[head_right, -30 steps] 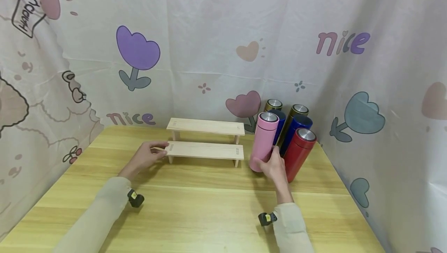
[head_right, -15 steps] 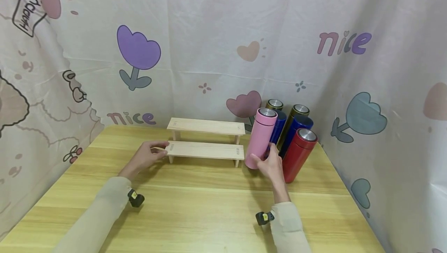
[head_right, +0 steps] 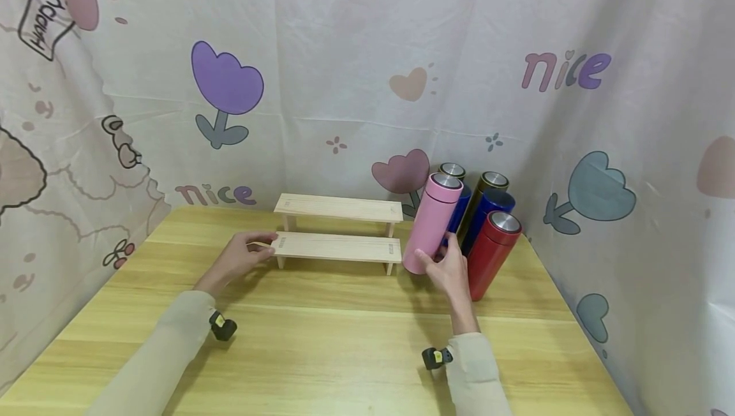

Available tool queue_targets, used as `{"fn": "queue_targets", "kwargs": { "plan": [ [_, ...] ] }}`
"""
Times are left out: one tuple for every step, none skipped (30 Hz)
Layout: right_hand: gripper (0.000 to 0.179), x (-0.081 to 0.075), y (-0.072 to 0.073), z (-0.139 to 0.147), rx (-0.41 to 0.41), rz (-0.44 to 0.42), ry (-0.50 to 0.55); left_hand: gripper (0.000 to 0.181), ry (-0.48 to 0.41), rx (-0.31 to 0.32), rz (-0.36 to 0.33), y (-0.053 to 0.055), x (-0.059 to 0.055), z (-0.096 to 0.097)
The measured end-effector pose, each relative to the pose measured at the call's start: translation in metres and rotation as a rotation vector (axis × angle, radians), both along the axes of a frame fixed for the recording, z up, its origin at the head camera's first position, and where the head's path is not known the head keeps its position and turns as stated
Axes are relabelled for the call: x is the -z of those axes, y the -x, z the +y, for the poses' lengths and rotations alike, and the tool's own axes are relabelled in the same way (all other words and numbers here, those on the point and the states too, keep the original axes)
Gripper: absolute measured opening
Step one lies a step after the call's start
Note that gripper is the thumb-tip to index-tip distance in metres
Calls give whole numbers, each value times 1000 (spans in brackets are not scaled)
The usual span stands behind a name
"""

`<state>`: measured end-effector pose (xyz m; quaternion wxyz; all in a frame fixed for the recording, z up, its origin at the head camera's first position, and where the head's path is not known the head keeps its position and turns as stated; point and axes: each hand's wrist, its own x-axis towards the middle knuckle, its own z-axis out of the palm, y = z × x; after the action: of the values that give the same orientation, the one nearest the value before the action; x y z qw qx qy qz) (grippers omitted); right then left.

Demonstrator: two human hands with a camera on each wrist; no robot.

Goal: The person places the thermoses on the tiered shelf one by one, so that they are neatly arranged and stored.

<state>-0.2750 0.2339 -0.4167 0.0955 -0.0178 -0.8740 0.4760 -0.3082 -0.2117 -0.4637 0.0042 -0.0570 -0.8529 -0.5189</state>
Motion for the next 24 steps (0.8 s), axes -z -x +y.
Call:
{"fn": "queue_targets", "kwargs": {
  "plan": [
    [74,-1,0,0,-3,4,8,39,0,-1,-1,0,-1,0],
    [74,-2,0,0,-5,7,15,39,-1,-2,-2,0,-1,0],
    [74,-3,1,0,-7,9,21,39,-2,-3,-3,-1,-2,0],
    [74,-4,1,0,-11,11,25,39,-2,-3,-5,-1,-2,0],
    [74,-5,1,0,-14,14,30,39,-3,-4,-7,-1,-2,1],
    [75,-6,1,0,-17,17,32,39,-1,-5,-9,-1,-3,0],
    [75,-7,1,-1,-18,21,37,39,0,-5,-10,-2,-3,0],
    [75,-8,1,-1,-20,27,41,39,1,-4,-9,-2,-2,0],
    [75,-9,1,-2,-21,34,46,39,3,-3,-8,-1,-2,0],
    [75,-10,2,-2,-22,41,51,39,3,-1,-5,-1,-2,0],
    [75,-11,2,-3,-22,48,55,39,3,2,-3,-1,-1,-1],
    [75,-13,3,-4,-23,53,58,39,2,4,-1,-1,-1,-1],
    [75,-14,3,-5,-24,57,61,40,1,6,0,-1,0,-1],
    [75,-15,4,-5,-24,62,61,40,-1,8,0,-1,0,-1],
    [75,-16,4,-6,-25,68,61,40,-2,9,-1,-1,0,-1],
    [75,-18,5,-7,-28,71,61,40,-5,10,-4,-1,0,-1],
    [76,-19,5,-8,-31,73,61,40,-6,11,-6,0,0,-1],
    [76,-20,6,-9,-33,77,61,40,-7,9,-9,0,0,-1],
    [76,-20,7,-10,-37,81,62,40,-7,9,-11,0,0,-1],
    [76,-21,8,-11,-39,85,63,40,-6,9,-13,0,0,-1],
    [76,-22,8,-13,-43,90,65,40,-4,10,-12,0,0,-1],
    [76,-22,9,-14,-45,93,68,40,-4,9,-14,0,0,-1],
    [76,-23,10,-15,-47,98,68,40,-1,7,-16,0,0,-1],
    [76,-23,11,-17,-48,104,69,40,1,4,-18,0,0,-1]
  ]
}}
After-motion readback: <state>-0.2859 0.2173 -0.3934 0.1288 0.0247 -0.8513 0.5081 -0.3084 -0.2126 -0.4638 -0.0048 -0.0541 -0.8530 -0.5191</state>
